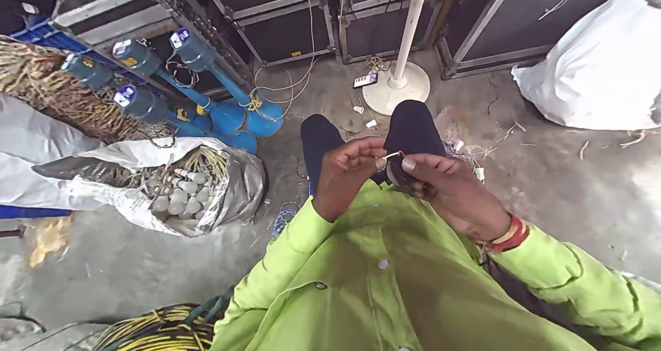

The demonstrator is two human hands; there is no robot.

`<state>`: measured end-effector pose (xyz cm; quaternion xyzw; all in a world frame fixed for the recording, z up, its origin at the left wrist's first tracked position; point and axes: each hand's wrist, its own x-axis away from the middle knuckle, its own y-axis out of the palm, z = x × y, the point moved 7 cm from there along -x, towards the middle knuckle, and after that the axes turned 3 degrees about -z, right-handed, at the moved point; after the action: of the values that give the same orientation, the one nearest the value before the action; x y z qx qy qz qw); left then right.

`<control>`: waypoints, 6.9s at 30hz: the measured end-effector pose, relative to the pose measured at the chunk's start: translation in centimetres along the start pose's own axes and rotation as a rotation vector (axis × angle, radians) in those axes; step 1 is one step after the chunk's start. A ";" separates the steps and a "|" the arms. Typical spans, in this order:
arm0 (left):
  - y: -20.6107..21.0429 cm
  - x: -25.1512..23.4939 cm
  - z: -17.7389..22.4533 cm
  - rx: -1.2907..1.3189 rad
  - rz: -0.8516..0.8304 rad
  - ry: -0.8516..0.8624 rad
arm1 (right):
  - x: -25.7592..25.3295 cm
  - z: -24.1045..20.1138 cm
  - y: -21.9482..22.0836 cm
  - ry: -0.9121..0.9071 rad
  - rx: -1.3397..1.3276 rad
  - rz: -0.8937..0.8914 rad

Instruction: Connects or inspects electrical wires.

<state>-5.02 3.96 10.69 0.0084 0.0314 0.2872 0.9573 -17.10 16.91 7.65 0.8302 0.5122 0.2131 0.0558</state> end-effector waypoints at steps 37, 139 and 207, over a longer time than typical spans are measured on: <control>1.5 0.0 -1.7 -0.609 -0.112 0.182 | 0.1 -1.9 -0.9 -0.074 -0.375 -0.244; -0.2 0.0 -1.3 -0.302 -0.196 0.181 | -2.7 -1.8 -0.6 -0.544 0.572 0.063; -1.0 0.1 -1.9 -0.672 0.022 0.248 | -2.9 -0.8 0.5 -0.757 0.549 0.041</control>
<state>-4.56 3.19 8.80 -0.3415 0.0510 0.2905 0.8924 -18.11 14.01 7.68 0.8436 0.4765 -0.2472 0.0129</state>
